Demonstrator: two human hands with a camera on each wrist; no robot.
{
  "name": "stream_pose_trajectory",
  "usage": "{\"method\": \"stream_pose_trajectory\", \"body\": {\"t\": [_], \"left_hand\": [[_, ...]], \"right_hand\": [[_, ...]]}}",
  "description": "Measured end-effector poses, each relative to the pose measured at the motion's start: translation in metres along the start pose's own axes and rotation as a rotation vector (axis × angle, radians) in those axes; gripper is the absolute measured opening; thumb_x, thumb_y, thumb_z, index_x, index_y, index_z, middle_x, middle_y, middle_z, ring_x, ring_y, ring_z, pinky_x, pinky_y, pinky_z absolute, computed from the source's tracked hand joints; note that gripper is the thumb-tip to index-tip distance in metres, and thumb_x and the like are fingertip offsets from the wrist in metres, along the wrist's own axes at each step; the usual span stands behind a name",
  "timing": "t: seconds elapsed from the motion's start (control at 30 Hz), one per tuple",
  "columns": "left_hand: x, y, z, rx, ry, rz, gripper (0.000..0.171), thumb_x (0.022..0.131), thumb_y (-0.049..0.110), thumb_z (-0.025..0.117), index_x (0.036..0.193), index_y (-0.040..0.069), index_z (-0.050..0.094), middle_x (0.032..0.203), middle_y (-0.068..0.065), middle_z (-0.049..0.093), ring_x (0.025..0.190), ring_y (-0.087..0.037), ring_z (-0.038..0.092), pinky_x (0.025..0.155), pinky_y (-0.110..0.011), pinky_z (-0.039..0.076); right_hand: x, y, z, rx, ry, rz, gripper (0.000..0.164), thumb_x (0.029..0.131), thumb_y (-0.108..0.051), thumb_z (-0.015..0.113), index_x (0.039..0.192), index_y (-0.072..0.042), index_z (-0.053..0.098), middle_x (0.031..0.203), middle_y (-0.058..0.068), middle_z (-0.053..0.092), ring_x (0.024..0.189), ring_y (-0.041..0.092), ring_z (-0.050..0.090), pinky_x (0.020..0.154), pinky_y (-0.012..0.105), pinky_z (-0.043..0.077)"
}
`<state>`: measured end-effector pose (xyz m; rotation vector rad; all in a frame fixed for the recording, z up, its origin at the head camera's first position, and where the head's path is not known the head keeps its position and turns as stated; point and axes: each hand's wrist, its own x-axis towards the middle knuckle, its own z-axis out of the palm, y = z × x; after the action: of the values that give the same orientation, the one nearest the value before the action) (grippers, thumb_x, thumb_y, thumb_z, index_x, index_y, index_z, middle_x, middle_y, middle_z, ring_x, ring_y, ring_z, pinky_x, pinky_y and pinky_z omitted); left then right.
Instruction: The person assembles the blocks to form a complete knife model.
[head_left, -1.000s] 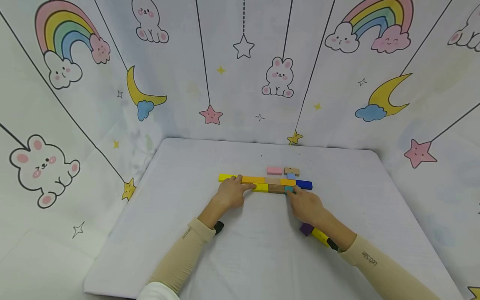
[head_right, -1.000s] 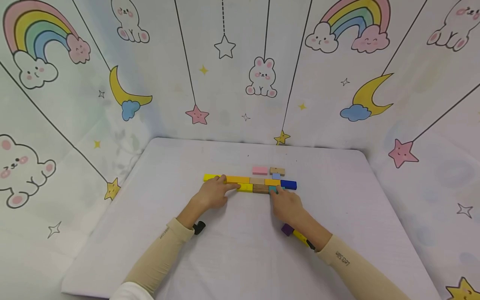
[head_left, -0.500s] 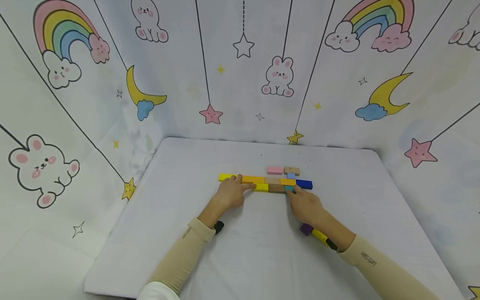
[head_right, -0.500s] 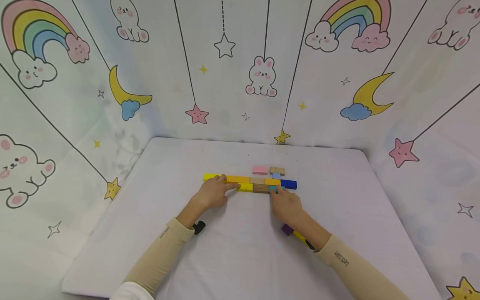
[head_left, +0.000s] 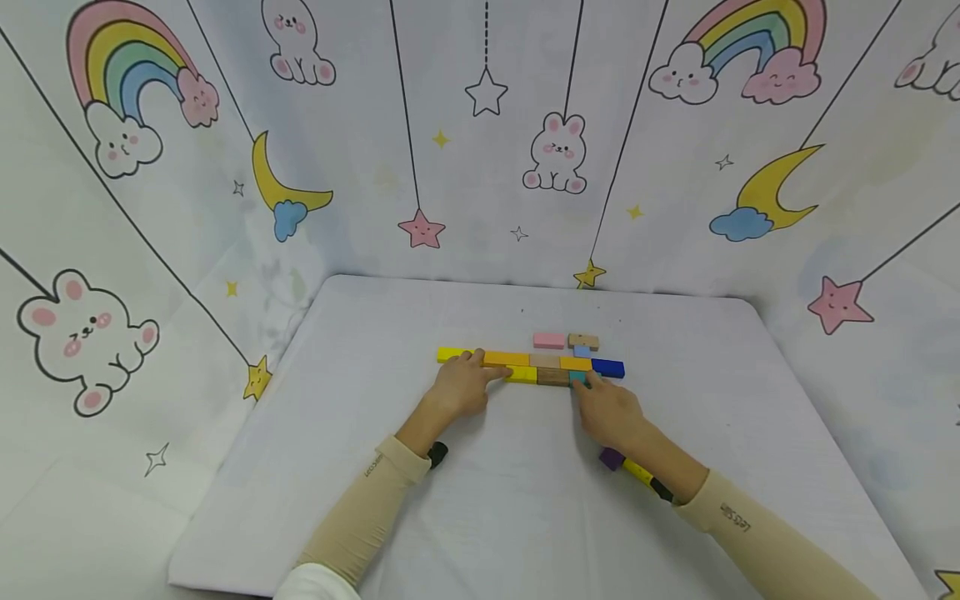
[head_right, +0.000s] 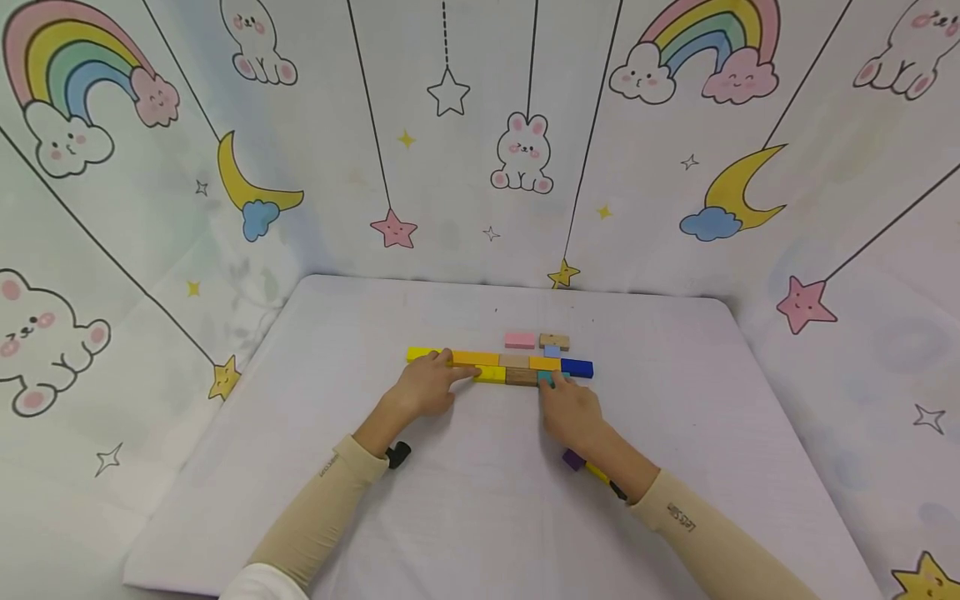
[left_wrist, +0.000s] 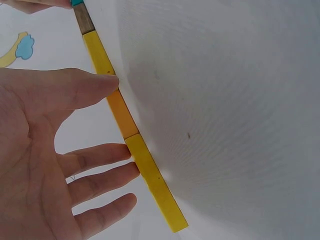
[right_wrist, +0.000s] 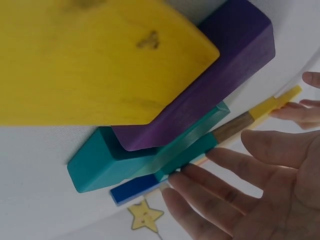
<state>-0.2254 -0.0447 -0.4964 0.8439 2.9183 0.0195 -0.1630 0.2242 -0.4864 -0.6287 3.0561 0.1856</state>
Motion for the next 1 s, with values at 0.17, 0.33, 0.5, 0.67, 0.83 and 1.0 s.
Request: {"method": "stream_pose_trajectory", "body": {"t": [0.17,0.33,0.5,0.67,0.83,1.0], "left_hand": [[0.000,0.003,-0.001,-0.008,0.000,0.000,0.061,0.096,0.011,0.063,0.148,0.042,0.058,0.140,-0.012,0.057,0.119,-0.028,0.057,0.104,-0.044,0.051],[0.000,0.005,0.000,-0.019,0.005,0.004,0.060,0.096,0.010,0.063,0.148,0.041,0.059,0.140,-0.013,0.057,0.119,-0.029,0.058,0.104,-0.045,0.051],[0.001,0.006,0.000,-0.025,-0.001,0.009,0.061,0.096,0.009,0.062,0.149,0.040,0.058,0.140,-0.013,0.057,0.119,-0.030,0.057,0.104,-0.045,0.051],[0.002,0.005,0.000,-0.015,-0.003,0.010,0.062,0.096,0.010,0.062,0.149,0.042,0.057,0.142,-0.014,0.056,0.120,-0.030,0.057,0.104,-0.045,0.051],[0.002,0.003,0.000,-0.010,-0.011,0.007,0.063,0.095,0.011,0.063,0.149,0.042,0.057,0.143,-0.013,0.055,0.122,-0.031,0.057,0.105,-0.047,0.051],[0.002,0.001,0.000,-0.023,-0.022,-0.009,0.063,0.096,0.011,0.063,0.150,0.043,0.056,0.147,-0.013,0.053,0.125,-0.032,0.056,0.108,-0.048,0.049]], "right_hand": [[-0.002,0.001,0.001,-0.030,0.008,-0.014,0.038,0.097,-0.013,0.069,0.131,0.003,0.068,0.129,0.026,0.066,0.104,0.035,0.071,0.069,0.039,0.064],[-0.005,0.003,0.001,-0.037,-0.002,-0.022,0.039,0.097,-0.014,0.069,0.132,0.003,0.067,0.132,0.025,0.067,0.122,0.038,0.066,0.083,0.044,0.063],[-0.009,0.006,-0.001,0.038,-0.013,0.007,0.040,0.098,-0.013,0.068,0.133,0.006,0.065,0.135,0.024,0.066,0.127,0.038,0.063,0.089,0.048,0.061],[-0.015,0.013,-0.001,0.141,-0.027,0.055,0.043,0.100,-0.013,0.064,0.138,0.006,0.062,0.142,0.024,0.061,0.131,0.039,0.060,0.098,0.052,0.056],[-0.026,0.017,-0.006,0.241,0.012,0.093,0.042,0.101,-0.014,0.064,0.140,0.002,0.062,0.145,0.025,0.058,0.131,0.042,0.059,0.097,0.055,0.056],[-0.038,0.023,-0.010,0.267,0.074,0.093,0.040,0.099,-0.013,0.068,0.137,-0.001,0.065,0.142,0.023,0.061,0.124,0.042,0.064,0.090,0.053,0.060]]}}
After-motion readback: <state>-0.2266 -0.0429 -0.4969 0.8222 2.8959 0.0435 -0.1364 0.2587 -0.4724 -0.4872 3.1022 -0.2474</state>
